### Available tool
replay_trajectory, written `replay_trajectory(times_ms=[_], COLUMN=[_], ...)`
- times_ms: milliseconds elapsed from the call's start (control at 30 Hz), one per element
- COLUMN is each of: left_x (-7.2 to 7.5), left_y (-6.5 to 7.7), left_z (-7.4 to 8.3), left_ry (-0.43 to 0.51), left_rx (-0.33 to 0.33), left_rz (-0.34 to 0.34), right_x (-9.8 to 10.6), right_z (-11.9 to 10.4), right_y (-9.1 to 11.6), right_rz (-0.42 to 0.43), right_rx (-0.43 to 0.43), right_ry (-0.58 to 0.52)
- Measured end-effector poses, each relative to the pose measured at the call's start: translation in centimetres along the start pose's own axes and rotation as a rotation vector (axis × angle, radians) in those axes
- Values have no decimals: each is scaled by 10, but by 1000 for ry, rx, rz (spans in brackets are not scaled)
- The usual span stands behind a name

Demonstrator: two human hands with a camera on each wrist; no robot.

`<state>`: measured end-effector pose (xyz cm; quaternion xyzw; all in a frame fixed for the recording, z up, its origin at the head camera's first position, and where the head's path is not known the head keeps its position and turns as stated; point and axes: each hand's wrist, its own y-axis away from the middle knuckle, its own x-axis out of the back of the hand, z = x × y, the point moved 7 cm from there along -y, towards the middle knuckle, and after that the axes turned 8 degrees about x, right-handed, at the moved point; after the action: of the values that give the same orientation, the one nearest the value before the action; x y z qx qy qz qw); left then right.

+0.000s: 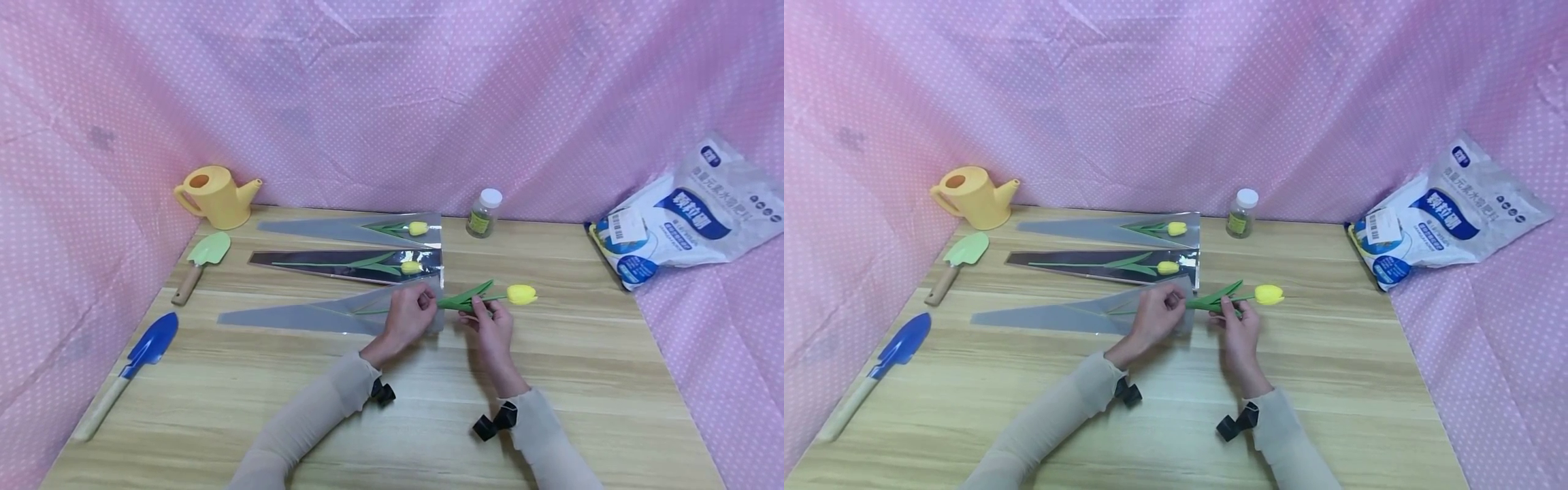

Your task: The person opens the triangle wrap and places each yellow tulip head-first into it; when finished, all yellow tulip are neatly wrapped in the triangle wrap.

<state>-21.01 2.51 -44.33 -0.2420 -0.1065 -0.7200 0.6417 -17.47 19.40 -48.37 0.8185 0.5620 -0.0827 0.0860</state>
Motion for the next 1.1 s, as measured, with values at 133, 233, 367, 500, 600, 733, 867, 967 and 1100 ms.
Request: replay_trajectory(times_ms=[133, 233, 367, 500, 600, 733, 867, 967, 1100], left_x=[-1, 0, 1, 2, 2, 1, 1, 1, 2], left_y=[1, 1, 2, 3, 3, 3, 3, 4, 4], left_z=[2, 3, 6, 8, 7, 7, 9, 10, 10], left_ry=[-5, -10, -8, 0, 5, 6, 17, 30, 32], left_rx=[-17, -28, -49, -64, -62, -65, -84, -94, -91], left_rz=[7, 10, 10, 13, 14, 9, 5, -1, 5], right_x=[-5, -8, -11, -9, -7, -6, -9, -11, -6], right_z=[5, 8, 10, 9, 11, 15, 18, 20, 23], right_y=[3, 5, 5, 5, 6, 7, 9, 9, 7], right_rz=[-21, -43, -64, -68, -58, -36, -47, -48, -2], right_rx=[-13, -25, -37, -55, -91, -115, -111, -128, -183], right_ry=[45, 66, 69, 47, -19, -68, -29, -30, -119])
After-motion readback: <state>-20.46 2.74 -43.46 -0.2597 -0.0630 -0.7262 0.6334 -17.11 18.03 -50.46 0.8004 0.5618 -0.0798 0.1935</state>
